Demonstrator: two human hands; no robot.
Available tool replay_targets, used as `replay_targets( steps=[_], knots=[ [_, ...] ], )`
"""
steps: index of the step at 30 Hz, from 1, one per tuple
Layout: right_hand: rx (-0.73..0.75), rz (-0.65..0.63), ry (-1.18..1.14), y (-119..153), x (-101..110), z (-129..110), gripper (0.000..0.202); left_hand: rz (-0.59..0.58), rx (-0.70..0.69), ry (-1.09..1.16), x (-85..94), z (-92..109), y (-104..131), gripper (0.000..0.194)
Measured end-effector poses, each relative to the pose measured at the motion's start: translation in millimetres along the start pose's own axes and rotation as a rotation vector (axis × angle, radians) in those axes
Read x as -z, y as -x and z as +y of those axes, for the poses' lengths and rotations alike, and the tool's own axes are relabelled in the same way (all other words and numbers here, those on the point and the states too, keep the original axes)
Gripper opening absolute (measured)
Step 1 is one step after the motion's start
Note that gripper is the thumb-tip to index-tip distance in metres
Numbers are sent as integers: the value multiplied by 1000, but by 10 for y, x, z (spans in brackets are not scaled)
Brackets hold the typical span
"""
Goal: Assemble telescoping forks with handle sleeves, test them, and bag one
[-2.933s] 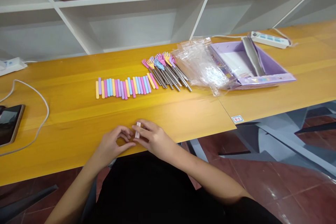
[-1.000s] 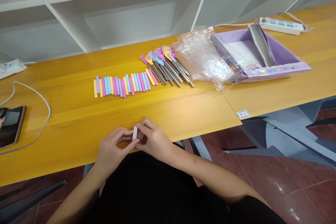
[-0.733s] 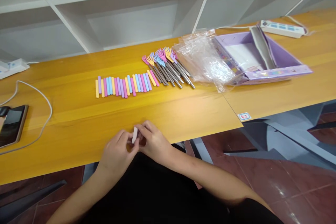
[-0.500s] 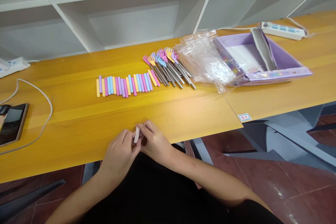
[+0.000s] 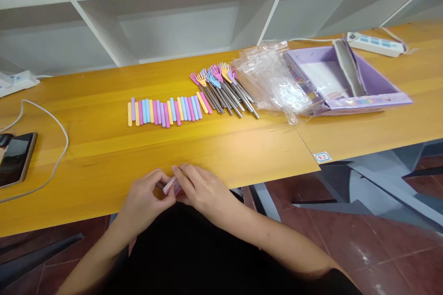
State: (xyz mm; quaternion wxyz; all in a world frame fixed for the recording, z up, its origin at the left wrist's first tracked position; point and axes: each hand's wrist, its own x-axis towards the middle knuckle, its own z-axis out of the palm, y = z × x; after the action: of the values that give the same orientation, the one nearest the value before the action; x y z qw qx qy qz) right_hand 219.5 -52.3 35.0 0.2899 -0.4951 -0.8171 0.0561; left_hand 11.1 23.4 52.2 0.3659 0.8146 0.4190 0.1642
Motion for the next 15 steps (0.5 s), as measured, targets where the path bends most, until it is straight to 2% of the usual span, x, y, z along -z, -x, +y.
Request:
replay_targets(
  steps=[3,7,10,15],
  knots=[
    [109,-27,15,-20,86,66,50,-134,154,270,110,-60,-55,19],
    [163,-11,-67,-55,105,123,46,-278,275,542,116,-178,-113,24],
    [133,-23,-146,-62,94,121,40,-335,301,568,100,-224,-128,25],
    [20,-60,-254,-39,78,107,32,-355,290,546,86,-267,-142,27]
  ],
)
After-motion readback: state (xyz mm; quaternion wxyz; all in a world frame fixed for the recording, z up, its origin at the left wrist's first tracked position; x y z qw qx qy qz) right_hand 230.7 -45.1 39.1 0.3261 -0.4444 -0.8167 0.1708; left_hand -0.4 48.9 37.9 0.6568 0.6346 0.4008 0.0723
